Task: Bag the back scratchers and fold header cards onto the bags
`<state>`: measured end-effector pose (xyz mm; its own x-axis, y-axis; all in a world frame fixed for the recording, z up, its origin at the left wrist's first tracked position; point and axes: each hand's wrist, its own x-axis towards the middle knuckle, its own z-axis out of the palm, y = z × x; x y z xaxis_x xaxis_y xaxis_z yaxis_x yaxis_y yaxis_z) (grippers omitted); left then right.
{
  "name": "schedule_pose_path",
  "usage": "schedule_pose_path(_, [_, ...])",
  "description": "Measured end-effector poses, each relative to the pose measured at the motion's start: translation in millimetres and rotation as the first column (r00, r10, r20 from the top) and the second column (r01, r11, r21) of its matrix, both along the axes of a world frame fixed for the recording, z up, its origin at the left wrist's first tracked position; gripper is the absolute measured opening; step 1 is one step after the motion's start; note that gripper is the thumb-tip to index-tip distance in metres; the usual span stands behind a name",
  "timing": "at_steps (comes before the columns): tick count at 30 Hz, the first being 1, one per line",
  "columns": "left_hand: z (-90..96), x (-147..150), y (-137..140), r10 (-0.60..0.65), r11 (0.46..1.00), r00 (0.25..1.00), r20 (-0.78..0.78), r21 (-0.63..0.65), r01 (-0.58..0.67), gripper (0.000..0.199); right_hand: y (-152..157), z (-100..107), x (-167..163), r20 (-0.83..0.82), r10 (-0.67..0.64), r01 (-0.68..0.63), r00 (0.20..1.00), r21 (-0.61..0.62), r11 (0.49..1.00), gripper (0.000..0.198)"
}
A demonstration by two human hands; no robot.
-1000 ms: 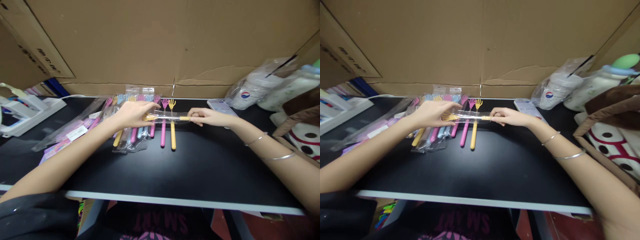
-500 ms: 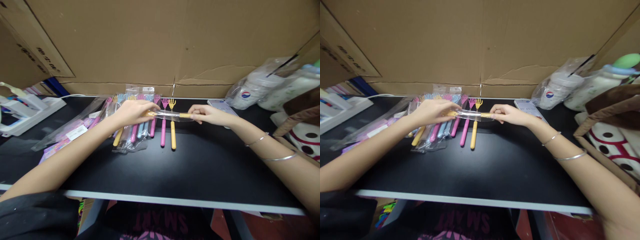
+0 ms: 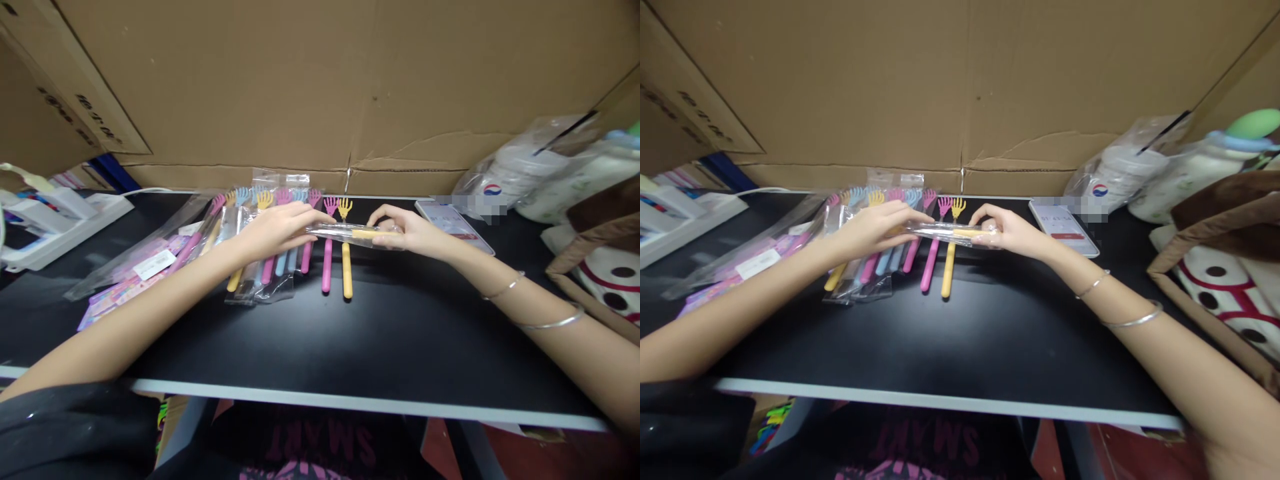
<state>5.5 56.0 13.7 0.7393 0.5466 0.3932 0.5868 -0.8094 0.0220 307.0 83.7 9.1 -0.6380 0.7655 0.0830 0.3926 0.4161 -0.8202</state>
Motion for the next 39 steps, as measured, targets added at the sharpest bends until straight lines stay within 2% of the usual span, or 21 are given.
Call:
schedule_pose_path(4, [-1.3,3.3,-2.6,-0.034,0.999,0.999,-0.024,0.011,0.034,0.032,-5.8,2.2,-5.3,0.059,0.030,-0.028,0.998,-0.040,0.999,0.048])
schedule_pose_path(6, [-1.9,3.3,-3.4,-0.014,1.000,1.000,-0.020,-0.002,0.014,0.037,-7.4,4.4,-6.1,0.077,0.045,-0.039,0.996,-0.074,0.996,0.046])
schedule_pose_path(12, [2.3,-4.8,-1.8,0.157,0.986,0.981,-0.110,-0.038,-0.162,0.061,1.3,12.9,8.1,0.126,-0.028,0.028,0.992,0.001,1.000,0.044])
schedule_pose_path(17, [4.5,-15.0,5.7,0.261,0.965,0.953,-0.155,0.020,-0.261,0.056,11.0,13.5,22.8,0.149,-0.064,0.062,0.987,0.019,0.998,0.045])
schedule_pose_path(24, [3.3,-20.4,10.8,0.200,0.980,0.967,-0.157,0.055,-0.193,0.038,15.7,5.4,26.1,0.137,-0.025,0.030,0.990,-0.038,0.999,0.044])
schedule_pose_path(30, [6.2,-14.2,3.6,0.182,0.983,0.972,-0.152,0.033,-0.179,0.034,10.9,6.9,19.0,0.156,-0.039,0.041,0.987,-0.010,0.999,0.049])
schedule_pose_path(35, [8.1,-5.8,-4.7,0.118,0.993,0.977,-0.176,0.036,-0.113,0.031,5.8,8.5,11.8,0.172,-0.017,0.034,0.985,-0.095,0.995,0.052])
schedule_pose_path(39, [8.9,-4.9,-4.8,0.130,0.991,0.976,-0.176,0.028,-0.127,0.032,4.2,7.3,10.0,0.187,-0.015,0.033,0.982,-0.097,0.995,0.051])
